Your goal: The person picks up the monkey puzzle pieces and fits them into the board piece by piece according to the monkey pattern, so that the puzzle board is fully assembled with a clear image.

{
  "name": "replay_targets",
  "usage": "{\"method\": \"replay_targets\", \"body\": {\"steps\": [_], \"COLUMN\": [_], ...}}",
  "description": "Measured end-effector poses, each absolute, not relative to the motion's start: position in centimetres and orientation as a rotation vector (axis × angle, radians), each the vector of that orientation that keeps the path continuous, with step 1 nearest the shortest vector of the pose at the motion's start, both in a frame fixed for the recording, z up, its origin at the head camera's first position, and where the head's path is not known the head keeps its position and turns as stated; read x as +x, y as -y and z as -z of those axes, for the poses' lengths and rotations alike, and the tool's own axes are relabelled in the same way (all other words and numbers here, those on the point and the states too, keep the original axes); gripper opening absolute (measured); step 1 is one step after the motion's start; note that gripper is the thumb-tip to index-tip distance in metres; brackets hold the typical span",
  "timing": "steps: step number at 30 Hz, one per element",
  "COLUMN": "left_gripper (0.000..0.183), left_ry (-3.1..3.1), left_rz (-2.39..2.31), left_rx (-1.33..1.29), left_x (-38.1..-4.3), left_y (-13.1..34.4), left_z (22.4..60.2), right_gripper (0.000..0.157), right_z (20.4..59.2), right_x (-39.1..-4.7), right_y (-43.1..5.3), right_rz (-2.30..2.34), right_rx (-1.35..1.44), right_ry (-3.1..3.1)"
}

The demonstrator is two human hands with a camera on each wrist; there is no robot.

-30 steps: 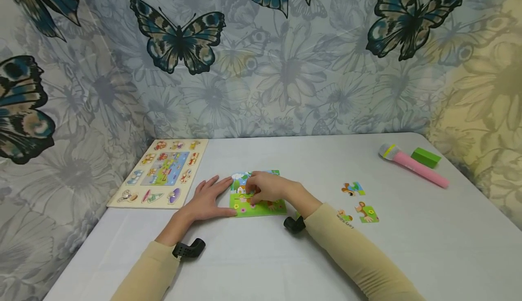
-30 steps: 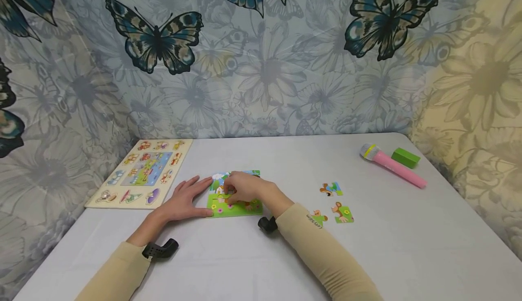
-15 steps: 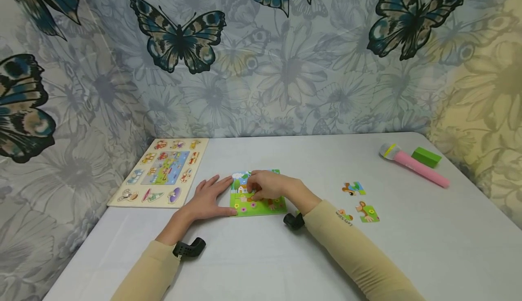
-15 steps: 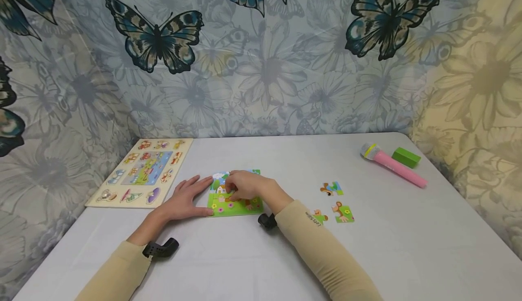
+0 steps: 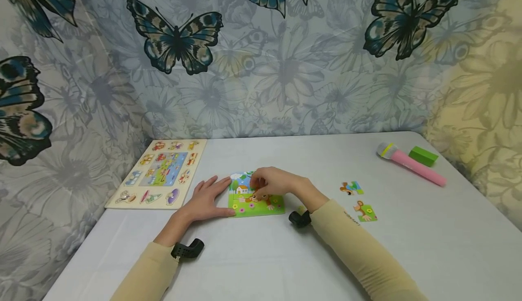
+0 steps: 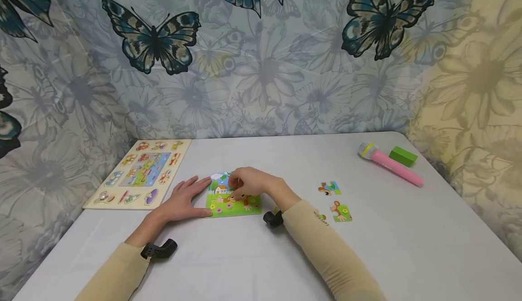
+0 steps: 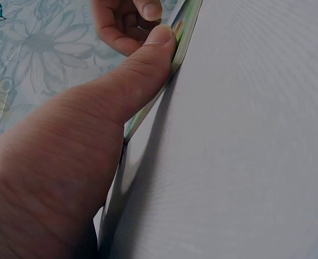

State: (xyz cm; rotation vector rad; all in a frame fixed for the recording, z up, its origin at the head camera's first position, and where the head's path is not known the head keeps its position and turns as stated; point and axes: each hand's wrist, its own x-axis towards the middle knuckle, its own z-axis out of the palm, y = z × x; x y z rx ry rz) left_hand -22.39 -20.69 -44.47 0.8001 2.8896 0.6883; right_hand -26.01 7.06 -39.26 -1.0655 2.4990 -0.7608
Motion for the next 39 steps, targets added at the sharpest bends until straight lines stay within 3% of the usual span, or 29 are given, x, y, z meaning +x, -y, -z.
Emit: {"method": "replay_targets", "body": {"steps": [7,39], "left_gripper": [0.100,0.101], "left_ry": [-2.897,-2.905], "left_rz": [-0.697,-0.690], "left_rx": [0.809,0.805], "left_x": [-22.3,-22.3], "left_y": [20.5,20.7], "left_z": [44.5,44.6], "right_gripper": [0.023,0.041], "right_z": [38.7,38.2], "right_x": [-25.9,-23.4], "right_y": [-10.4,-29.4], "right_rz": [0.827,0.847], "right_rx": [-1.076,-0.640], "right_ry": [-2.530,-2.748]}}
